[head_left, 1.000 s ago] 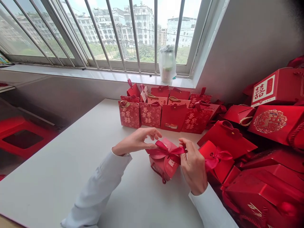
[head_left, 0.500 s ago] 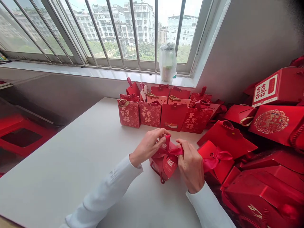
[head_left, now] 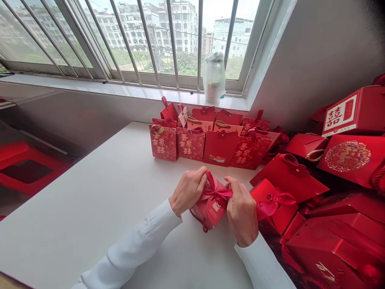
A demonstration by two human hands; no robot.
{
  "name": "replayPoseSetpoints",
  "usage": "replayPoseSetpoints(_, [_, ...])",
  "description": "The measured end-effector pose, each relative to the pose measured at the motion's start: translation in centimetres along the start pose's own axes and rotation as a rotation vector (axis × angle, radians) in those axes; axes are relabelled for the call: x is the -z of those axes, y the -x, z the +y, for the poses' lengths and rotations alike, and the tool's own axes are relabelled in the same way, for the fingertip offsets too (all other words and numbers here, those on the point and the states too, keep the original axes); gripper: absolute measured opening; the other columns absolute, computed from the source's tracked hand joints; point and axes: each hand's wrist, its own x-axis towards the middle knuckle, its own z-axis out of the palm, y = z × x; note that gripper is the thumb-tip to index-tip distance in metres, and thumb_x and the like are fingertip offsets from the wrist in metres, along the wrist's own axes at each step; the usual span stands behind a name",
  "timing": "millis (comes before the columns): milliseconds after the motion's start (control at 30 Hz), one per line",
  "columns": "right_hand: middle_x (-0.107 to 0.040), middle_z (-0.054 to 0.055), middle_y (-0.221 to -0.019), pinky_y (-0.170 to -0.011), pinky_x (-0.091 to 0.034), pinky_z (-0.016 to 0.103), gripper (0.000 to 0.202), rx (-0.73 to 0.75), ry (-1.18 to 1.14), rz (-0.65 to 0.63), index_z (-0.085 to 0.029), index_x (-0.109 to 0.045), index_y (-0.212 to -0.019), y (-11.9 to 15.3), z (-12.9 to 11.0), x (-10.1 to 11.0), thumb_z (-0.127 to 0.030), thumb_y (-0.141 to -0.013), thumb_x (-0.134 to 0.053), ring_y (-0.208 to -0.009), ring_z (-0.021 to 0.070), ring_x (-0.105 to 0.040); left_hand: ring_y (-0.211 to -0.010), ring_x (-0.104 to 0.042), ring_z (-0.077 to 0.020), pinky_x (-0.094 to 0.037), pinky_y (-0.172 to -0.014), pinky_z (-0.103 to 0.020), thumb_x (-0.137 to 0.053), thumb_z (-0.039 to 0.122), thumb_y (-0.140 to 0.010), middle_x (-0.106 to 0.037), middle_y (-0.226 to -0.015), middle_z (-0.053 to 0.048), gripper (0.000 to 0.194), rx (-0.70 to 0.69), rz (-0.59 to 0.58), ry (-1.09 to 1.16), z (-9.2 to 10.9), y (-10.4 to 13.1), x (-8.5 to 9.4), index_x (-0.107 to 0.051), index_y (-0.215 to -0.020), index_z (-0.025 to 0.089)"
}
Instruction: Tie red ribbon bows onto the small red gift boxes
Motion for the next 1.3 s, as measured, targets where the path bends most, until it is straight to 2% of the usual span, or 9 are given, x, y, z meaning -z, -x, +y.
replayPoseSetpoints(367, [-0.064, 0.008, -0.089, -0.073, -0.048, 0.035, 0.047, -0.076, -0.061, -0.029, -0.016, -0.053, -0.114, 0.0, 0.1, -0.1, -0.002, -0.076, -0.029, -0.083, 0.0231, -0.06, -0.052, -0.018, -0.0106, -0.02, -0.052, -0.025, -0.03, 0.02, -0.092, -0.024, -0.055, 0.007, 0.028, 0.03, -0.065, -0.002, 0.2, -0.3, 0.4, -0.019, -0.066, 0.019])
replayPoseSetpoints(500, [-0.064, 0.009, -0.094, -0.075, -0.05, 0.035, 0.048, -0.156, -0.164, -0.089, -0.016, -0.05, -0.117, 0.0, 0.0, 0.4, -0.004, -0.075, -0.033, -0.087, 0.0219, -0.062, -0.054, -0.02, -0.0104, -0.02, -0.05, -0.024, -0.035, 0.031, -0.092, -0.026, -0.057, 0.006, 0.03, 0.076, -0.281, -0.014, 0.6, -0.7, 3.2, -0.026, -0.066, 0.019])
replayPoseSetpoints(633, [-0.059, 0.01, -0.116, -0.085, -0.05, 0.036, 0.047, -0.185, -0.285, -0.121, -0.017, -0.045, -0.124, 0.6, -0.4, 1.7, -0.01, -0.077, -0.04, -0.103, 0.0214, -0.059, -0.061, -0.041, -0.0105, -0.029, -0.051, -0.021, -0.041, 0.047, -0.089, -0.053, -0.069, 0.003, 0.028, 0.143, -0.58, 0.001, 0.8, -0.7, 7.0, -0.047, -0.08, 0.021])
replayPoseSetpoints(700, [-0.056, 0.01, -0.123, -0.089, -0.049, 0.036, 0.048, -0.192, -0.325, -0.138, -0.019, -0.043, -0.126, 0.8, -0.5, 2.4, -0.013, -0.078, -0.043, -0.107, 0.0209, -0.057, -0.062, -0.046, -0.0113, -0.031, -0.051, -0.021, -0.046, 0.048, -0.086, -0.058, -0.071, 0.002, 0.029, 0.134, -0.693, -0.035, 0.7, -0.7, 8.1, -0.049, -0.079, 0.02])
replayPoseSetpoints(767, [-0.058, 0.009, -0.119, -0.086, -0.05, 0.034, 0.044, -0.203, -0.344, -0.152, -0.02, -0.046, -0.123, 0.8, -0.5, 3.0, -0.016, -0.079, -0.044, -0.105, 0.0207, -0.058, -0.06, -0.049, -0.011, -0.032, -0.051, -0.021, -0.051, 0.044, -0.083, -0.059, -0.068, 0.001, 0.028, 0.106, -0.763, -0.054, 0.6, -0.8, 8.5, -0.048, -0.071, 0.019])
replayPoseSetpoints(833, [-0.063, 0.008, -0.107, -0.078, -0.051, 0.032, 0.039, -0.21, -0.342, -0.173, -0.019, -0.049, -0.119, 0.4, -0.4, 3.3, -0.017, -0.081, -0.044, -0.093, 0.0203, -0.062, -0.056, -0.05, -0.0106, -0.033, -0.051, -0.021, -0.053, 0.039, -0.081, -0.059, -0.063, 0.001, 0.028, 0.098, -0.768, -0.053, 0.5, -1.0, 8.6, -0.046, -0.063, 0.018])
replayPoseSetpoints(967, [-0.067, 0.006, -0.089, -0.066, -0.048, 0.03, 0.033, -0.212, -0.274, -0.191, -0.018, -0.054, -0.115, -0.5, 0.0, 3.2, -0.018, -0.084, -0.042, -0.072, 0.0199, -0.064, -0.054, -0.053, -0.0111, -0.035, -0.05, -0.02, -0.054, 0.032, -0.077, -0.058, -0.055, 0.002, 0.028, 0.158, -0.682, -0.061, 1.0, -1.5, 8.9, -0.046, -0.053, 0.018])
replayPoseSetpoints(1133, [-0.071, 0.008, -0.083, -0.065, -0.042, 0.029, 0.024, -0.144, -0.127, -0.169, -0.018, -0.065, -0.093, -1.1, 0.5, 2.7, -0.02, -0.085, -0.042, -0.071, 0.0221, -0.064, -0.058, -0.058, -0.0127, -0.038, -0.052, -0.02, -0.061, 0.021, -0.067, -0.062, -0.056, 0.0, 0.017, 0.338, -0.62, -0.024, 2.5, -1.5, 9.5, -0.057, -0.05, 0.017])
replayPoseSetpoints(1300, [-0.071, 0.008, -0.08, -0.063, -0.039, 0.027, 0.024, -0.133, -0.088, -0.187, -0.018, -0.067, -0.091, -1.0, 1.1, 2.7, -0.016, -0.085, -0.044, -0.07, 0.021, -0.063, -0.061, -0.06, -0.0144, -0.037, -0.05, -0.019, -0.066, 0.023, -0.061, -0.064, -0.057, -0.001, 0.012, 0.479, -0.584, -0.022, 3.2, 0.3, 8.3, -0.064, -0.051, 0.017])
